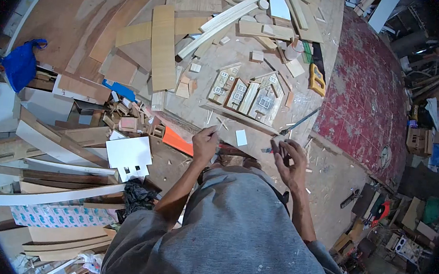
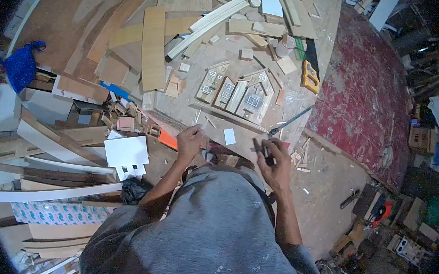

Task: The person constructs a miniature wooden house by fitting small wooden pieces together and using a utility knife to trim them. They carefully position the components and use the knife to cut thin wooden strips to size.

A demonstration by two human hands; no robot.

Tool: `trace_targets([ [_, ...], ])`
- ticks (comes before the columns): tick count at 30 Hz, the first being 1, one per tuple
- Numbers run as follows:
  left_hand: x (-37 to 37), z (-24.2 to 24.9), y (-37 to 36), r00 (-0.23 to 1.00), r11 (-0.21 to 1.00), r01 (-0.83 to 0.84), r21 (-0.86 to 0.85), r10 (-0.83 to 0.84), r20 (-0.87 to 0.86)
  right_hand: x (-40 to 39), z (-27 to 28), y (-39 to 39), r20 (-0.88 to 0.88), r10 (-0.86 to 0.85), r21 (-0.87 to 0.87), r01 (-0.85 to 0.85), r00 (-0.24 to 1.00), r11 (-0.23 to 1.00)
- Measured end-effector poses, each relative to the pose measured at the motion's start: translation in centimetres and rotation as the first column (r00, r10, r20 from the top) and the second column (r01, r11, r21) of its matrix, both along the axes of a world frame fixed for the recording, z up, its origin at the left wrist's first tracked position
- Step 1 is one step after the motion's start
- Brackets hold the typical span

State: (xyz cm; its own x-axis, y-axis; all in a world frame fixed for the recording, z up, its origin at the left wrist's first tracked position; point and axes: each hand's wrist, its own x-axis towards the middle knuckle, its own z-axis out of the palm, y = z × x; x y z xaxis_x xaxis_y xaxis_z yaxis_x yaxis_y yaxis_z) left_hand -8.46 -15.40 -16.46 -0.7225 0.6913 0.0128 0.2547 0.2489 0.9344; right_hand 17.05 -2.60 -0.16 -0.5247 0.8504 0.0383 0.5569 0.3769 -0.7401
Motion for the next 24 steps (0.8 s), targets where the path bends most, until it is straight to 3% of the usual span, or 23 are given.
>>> trace_targets([
  [1,0.0,2.0,0.2,0.961,0.999,0.034,-0.041,-0.022,0.277,-1.0,0.6,-0.1,-0.023,0.024,-0.028,-0.025,0.999,0.999],
  [2,0.0,4.0,0.3,0.846,0.994,0.082,-0.073,-0.031,0.532,-1.9,0.5,-0.1,-0.059,0.067,0.002,-0.067,0.996,0.998],
  [3,0.2,5.5,0.4,0.843,0.994,0.088,-0.065,-0.040,0.536,-2.7,0.5,-0.1,-0.094,0.110,0.033,-0.108,0.989,0.994],
  [5,0.5,8.5,0.6,0.605,0.997,0.061,0.038,-0.067,0.793,-4.7,0.8,0.0,-0.155,0.187,0.041,-0.183,0.970,0.982],
  [8,0.5,12.9,0.8,0.548,0.990,0.094,0.103,-0.138,0.825,-7.1,1.9,0.7,-0.157,0.278,0.180,-0.250,0.947,0.951],
  [13,0.0,15.7,0.2,0.471,0.971,0.132,0.200,-0.239,0.849,-9.2,4.2,1.6,-0.055,0.455,0.398,-0.399,0.889,0.826],
  [16,-0.6,16.8,0.0,0.409,0.962,0.152,0.227,-0.270,0.872,-9.0,4.2,1.0,-0.043,0.549,0.386,-0.493,0.835,0.780],
  [24,-0.8,18.5,0.8,0.382,0.940,0.209,0.270,-0.333,0.862,-8.9,5.9,0.4,-0.062,0.526,0.482,-0.436,0.848,0.760],
])
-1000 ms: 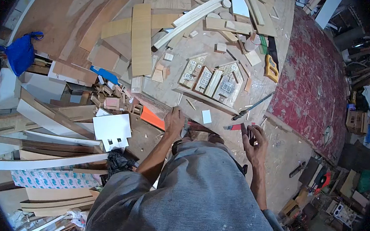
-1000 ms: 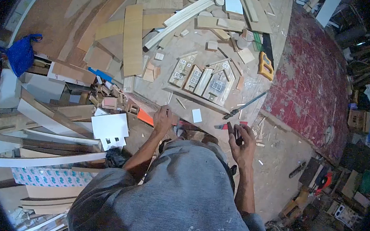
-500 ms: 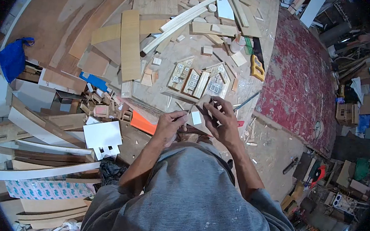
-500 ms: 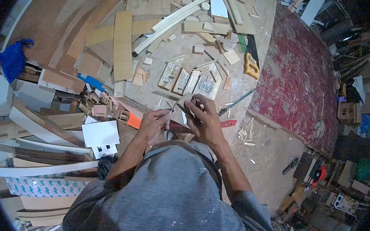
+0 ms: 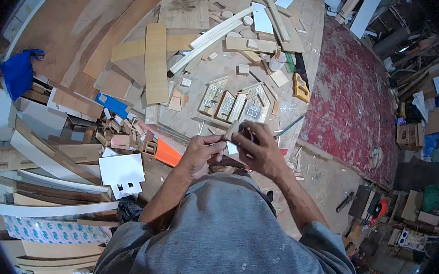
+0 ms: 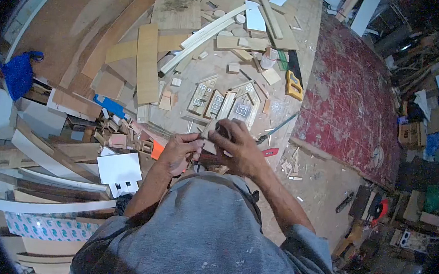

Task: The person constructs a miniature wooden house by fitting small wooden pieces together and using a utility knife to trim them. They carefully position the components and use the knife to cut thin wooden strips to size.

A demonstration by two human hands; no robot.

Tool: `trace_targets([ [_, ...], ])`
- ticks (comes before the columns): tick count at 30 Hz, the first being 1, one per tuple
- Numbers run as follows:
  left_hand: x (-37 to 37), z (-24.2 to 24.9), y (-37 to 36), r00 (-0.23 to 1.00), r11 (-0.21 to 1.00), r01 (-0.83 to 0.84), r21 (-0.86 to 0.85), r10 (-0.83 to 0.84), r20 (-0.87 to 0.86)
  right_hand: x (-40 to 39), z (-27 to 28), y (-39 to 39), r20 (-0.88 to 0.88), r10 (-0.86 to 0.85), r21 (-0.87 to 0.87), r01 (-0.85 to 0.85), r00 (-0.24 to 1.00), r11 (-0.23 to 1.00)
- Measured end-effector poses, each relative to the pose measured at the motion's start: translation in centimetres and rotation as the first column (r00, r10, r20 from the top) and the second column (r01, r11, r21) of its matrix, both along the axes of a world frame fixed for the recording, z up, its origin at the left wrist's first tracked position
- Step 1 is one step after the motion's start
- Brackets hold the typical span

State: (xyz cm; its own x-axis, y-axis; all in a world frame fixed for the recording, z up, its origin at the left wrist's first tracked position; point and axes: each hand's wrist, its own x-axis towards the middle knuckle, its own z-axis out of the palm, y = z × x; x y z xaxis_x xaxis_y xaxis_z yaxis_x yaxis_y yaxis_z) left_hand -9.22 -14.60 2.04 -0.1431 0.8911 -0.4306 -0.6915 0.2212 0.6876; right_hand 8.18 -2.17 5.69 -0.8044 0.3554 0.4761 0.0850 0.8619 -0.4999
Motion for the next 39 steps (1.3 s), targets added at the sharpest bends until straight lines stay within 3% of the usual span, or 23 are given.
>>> trace_targets([
  [3,0.7,0.6,0.4,1.000,0.999,-0.014,-0.035,0.013,-0.023,0.7,0.2,1.1,-0.037,-0.067,0.028,0.068,0.997,0.997],
  [5,0.5,0.4,0.3,0.998,1.000,0.030,-0.001,-0.030,-0.060,1.0,0.3,0.4,-0.003,0.025,0.009,-0.025,1.000,1.000],
  [7,0.6,1.7,0.6,0.998,0.999,0.034,0.002,-0.034,-0.055,1.1,1.1,1.1,0.005,-0.081,0.011,0.081,0.997,0.997],
  [11,0.3,1.6,0.9,0.997,0.998,0.058,-0.010,-0.059,-0.057,1.6,0.8,0.7,0.014,0.010,0.011,-0.011,1.000,1.000],
  [13,0.4,1.4,1.2,0.996,0.999,0.048,-0.022,-0.049,-0.077,1.5,0.7,1.5,0.033,-0.091,0.000,0.091,0.995,0.996],
  [14,0.3,1.5,1.5,0.996,0.999,0.044,-0.014,-0.045,-0.082,1.6,0.9,0.7,0.017,0.020,-0.011,-0.020,1.000,1.000],
  [15,0.4,1.6,1.2,0.996,0.998,0.063,0.003,-0.062,-0.062,1.4,1.6,0.1,-0.010,0.015,-0.013,-0.015,1.000,1.000],
  [18,0.5,2.3,0.7,0.995,0.996,0.090,-0.013,-0.090,-0.044,1.5,0.8,2.0,-0.040,-0.119,0.000,0.119,0.992,0.993],
  [21,0.2,2.4,1.1,0.996,0.996,0.082,-0.022,-0.083,-0.039,1.6,1.3,1.0,-0.051,0.001,-0.004,-0.001,0.999,1.000],
  [23,0.3,2.0,0.9,0.997,0.997,0.073,-0.010,-0.073,-0.012,1.4,0.8,2.0,-0.042,-0.121,0.032,0.123,0.992,0.992],
  [25,-0.3,1.9,1.1,0.990,0.992,0.127,0.009,-0.126,-0.056,1.3,1.8,0.6,-0.025,0.043,0.005,-0.042,0.999,0.999],
  [26,-0.3,1.8,1.0,0.992,0.993,0.120,0.021,-0.119,-0.049,1.5,1.3,1.1,-0.027,0.047,0.012,-0.047,0.999,0.999],
  [27,-0.3,1.9,0.9,0.991,0.992,0.124,0.016,-0.123,-0.046,1.4,1.4,1.7,-0.044,-0.047,-0.040,0.045,0.998,0.998],
  [32,-0.6,1.7,1.2,0.993,0.992,0.120,0.037,-0.120,-0.005,1.0,1.2,1.8,-0.061,-0.015,-0.005,0.014,0.998,1.000],
  [33,-0.5,1.6,0.9,0.993,0.992,0.119,0.034,-0.119,0.001,0.6,1.3,2.1,-0.060,-0.135,-0.017,0.134,0.989,0.991],
  [36,-0.9,2.1,1.2,0.993,0.990,0.112,0.086,-0.115,0.026,0.5,2.2,0.8,-0.048,0.041,-0.008,-0.042,0.998,0.999],
  [39,-1.0,2.3,1.4,0.994,0.995,0.104,0.008,-0.104,-0.012,0.5,1.9,1.9,0.017,-0.072,-0.033,0.072,0.997,0.997],
])
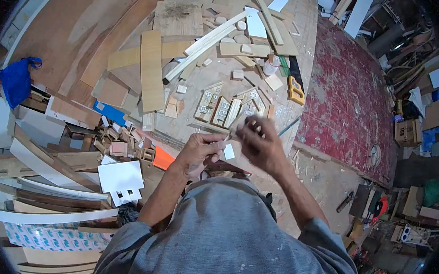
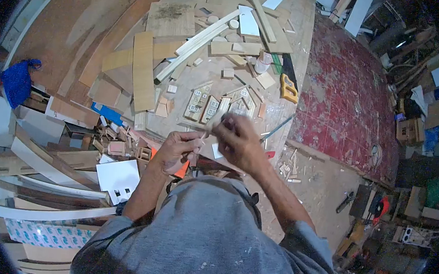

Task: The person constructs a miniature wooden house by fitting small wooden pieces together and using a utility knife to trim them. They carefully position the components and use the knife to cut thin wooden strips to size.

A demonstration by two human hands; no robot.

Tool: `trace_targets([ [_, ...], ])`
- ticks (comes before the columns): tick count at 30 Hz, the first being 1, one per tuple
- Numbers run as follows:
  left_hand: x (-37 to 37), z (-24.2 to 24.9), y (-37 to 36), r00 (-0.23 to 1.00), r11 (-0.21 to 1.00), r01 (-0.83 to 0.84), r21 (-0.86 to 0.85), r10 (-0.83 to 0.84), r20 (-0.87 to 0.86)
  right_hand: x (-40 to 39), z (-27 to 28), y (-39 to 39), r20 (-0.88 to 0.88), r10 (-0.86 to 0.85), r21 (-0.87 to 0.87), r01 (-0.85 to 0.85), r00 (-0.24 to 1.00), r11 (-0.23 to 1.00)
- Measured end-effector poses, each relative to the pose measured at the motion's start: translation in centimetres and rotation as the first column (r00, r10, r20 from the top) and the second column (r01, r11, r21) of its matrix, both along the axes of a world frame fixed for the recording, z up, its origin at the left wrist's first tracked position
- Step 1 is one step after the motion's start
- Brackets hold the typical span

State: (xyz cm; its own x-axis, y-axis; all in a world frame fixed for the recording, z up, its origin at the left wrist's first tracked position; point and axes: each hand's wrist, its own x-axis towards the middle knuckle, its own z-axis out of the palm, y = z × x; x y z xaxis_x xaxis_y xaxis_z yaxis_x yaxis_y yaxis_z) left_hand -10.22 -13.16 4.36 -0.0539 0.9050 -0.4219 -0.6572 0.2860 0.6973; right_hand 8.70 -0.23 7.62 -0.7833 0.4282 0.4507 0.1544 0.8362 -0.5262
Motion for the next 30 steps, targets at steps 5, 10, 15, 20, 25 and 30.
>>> trace_targets([
  [5,-0.4,-0.3,0.0,0.999,0.995,0.045,0.084,-0.046,0.001,-0.5,-0.1,0.0,-0.052,-0.004,0.044,0.007,0.999,0.999],
  [10,-0.6,-0.5,0.8,0.994,0.999,0.022,0.037,-0.018,-0.108,-0.1,-0.5,-0.6,-0.001,0.077,0.035,-0.077,0.997,0.996],
  [15,-0.1,-0.5,0.8,0.966,0.997,0.027,0.073,-0.007,-0.259,0.7,-1.8,3.6,0.008,-0.179,0.046,0.178,0.984,0.983],
  [20,-0.3,-1.7,1.8,0.923,0.991,-0.084,0.101,0.115,-0.368,2.1,-0.1,4.5,-0.097,-0.241,-0.096,0.232,0.966,0.968],
  [25,-0.2,-0.6,1.8,0.925,0.984,-0.099,0.151,0.147,-0.351,1.8,-1.4,2.5,-0.150,-0.194,-0.145,0.172,0.970,0.974],
  [30,-0.2,-0.5,1.8,0.915,0.989,-0.087,0.116,0.125,-0.383,1.2,-2.5,1.5,-0.155,-0.183,-0.279,0.134,0.971,0.951],
])
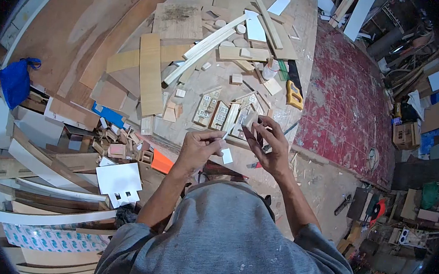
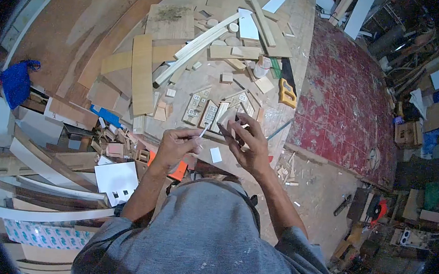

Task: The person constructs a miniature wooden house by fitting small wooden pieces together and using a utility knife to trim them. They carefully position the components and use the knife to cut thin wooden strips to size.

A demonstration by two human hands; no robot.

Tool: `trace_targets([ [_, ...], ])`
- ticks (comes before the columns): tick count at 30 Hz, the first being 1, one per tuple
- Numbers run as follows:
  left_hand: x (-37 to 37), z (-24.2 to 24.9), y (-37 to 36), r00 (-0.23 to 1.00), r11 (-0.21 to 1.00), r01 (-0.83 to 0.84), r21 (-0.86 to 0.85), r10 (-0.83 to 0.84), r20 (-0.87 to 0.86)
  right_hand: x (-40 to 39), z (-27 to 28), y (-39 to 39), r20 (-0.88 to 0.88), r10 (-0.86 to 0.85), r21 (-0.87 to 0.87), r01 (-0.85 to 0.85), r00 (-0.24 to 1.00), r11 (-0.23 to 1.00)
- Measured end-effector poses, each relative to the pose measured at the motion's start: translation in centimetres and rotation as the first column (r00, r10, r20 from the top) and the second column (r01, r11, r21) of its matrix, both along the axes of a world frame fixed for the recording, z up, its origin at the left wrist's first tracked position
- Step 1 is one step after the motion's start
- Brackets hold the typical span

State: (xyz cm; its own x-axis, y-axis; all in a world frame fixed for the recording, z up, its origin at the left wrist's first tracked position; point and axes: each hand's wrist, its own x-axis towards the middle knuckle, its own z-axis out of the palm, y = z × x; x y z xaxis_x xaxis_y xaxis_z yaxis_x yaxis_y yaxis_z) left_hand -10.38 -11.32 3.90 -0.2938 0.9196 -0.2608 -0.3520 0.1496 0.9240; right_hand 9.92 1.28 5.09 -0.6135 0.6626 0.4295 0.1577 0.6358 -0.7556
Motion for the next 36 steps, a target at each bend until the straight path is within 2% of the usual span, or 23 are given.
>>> trace_targets([
  [2,0.1,-0.2,0.0,0.999,0.999,0.026,-0.022,-0.025,0.028,-0.2,-0.2,0.1,0.036,-0.019,0.148,0.013,0.999,0.989],
  [3,0.2,-0.2,0.0,0.999,0.999,0.027,-0.023,-0.026,0.030,-0.3,0.3,0.0,0.039,-0.019,0.146,0.013,0.999,0.989],
  [5,0.4,0.2,-0.1,0.996,0.998,0.070,0.000,-0.070,0.061,-0.7,1.5,-0.2,0.078,0.069,0.277,-0.088,0.995,0.957],
  [8,0.6,0.7,-0.3,0.997,0.997,0.080,-0.001,-0.080,0.024,-1.4,1.0,-0.3,0.089,0.048,0.330,-0.075,0.995,0.941],
  [9,0.6,0.7,-0.3,0.997,0.997,0.077,-0.001,-0.077,0.025,-1.4,0.9,-0.9,0.082,0.103,0.276,-0.121,0.991,0.953],
  [12,0.2,0.7,-0.3,0.991,0.991,0.134,0.025,-0.134,0.025,-1.6,1.1,-1.3,0.098,0.160,0.328,-0.183,0.982,0.927],
  [17,0.8,0.2,-0.5,0.984,0.987,0.143,0.079,-0.150,0.100,-1.1,1.7,-1.3,0.111,0.152,0.361,-0.183,0.982,0.915],
  [20,1.4,2.0,-0.4,0.977,0.997,0.083,0.002,-0.082,0.199,-0.9,1.7,-0.7,0.093,0.063,0.354,-0.093,0.994,0.930],
  [22,0.9,1.7,-0.4,0.977,0.994,0.107,0.009,-0.107,0.186,-0.7,2.0,-1.7,0.108,0.197,0.383,-0.224,0.974,0.896],
  [23,0.9,1.3,-0.7,0.973,0.991,0.137,0.006,-0.136,0.185,-0.6,2.0,-0.5,0.131,0.196,0.374,-0.231,0.972,0.898],
  [24,1.1,1.0,-1.0,0.972,0.990,0.139,0.000,-0.137,0.191,-0.8,2.1,-0.4,0.105,0.078,0.353,-0.111,0.991,0.929],
  [26,0.7,0.8,-0.5,0.980,0.985,0.172,-0.031,-0.168,0.110,-0.7,2.2,-1.4,0.131,0.187,0.373,-0.223,0.974,0.901],
  [27,0.2,-0.1,-0.6,0.975,0.975,0.224,0.010,-0.224,0.016,-0.7,2.0,-0.8,0.128,0.187,0.375,-0.222,0.974,0.900],
  [28,0.4,0.2,-0.6,0.973,0.973,0.229,0.006,-0.229,0.016,-0.4,1.4,0.0,0.128,0.105,0.353,-0.144,0.986,0.925],
  [30,1.1,0.8,-0.2,0.997,0.998,0.062,-0.009,-0.063,-0.042,0.6,0.9,1.6,0.137,-0.054,0.318,0.008,0.989,0.948],
  [31,1.1,0.6,0.1,0.998,0.998,0.055,0.000,-0.055,-0.043,1.1,1.2,2.1,0.107,-0.119,0.291,0.084,0.987,0.953],
  [32,1.2,0.0,0.1,0.997,0.998,0.061,0.006,-0.061,-0.049,1.4,1.2,2.2,0.098,-0.105,0.177,0.087,0.990,0.980],
  [35,1.2,-0.3,0.2,0.996,0.998,0.057,-0.010,-0.057,-0.074,1.3,2.5,1.1,0.055,-0.080,0.206,0.067,0.995,0.976],
  [36,1.3,-0.3,0.2,0.995,0.999,0.042,-0.032,-0.045,-0.090,1.4,2.4,0.7,0.085,-0.086,0.162,0.071,0.993,0.984],
])
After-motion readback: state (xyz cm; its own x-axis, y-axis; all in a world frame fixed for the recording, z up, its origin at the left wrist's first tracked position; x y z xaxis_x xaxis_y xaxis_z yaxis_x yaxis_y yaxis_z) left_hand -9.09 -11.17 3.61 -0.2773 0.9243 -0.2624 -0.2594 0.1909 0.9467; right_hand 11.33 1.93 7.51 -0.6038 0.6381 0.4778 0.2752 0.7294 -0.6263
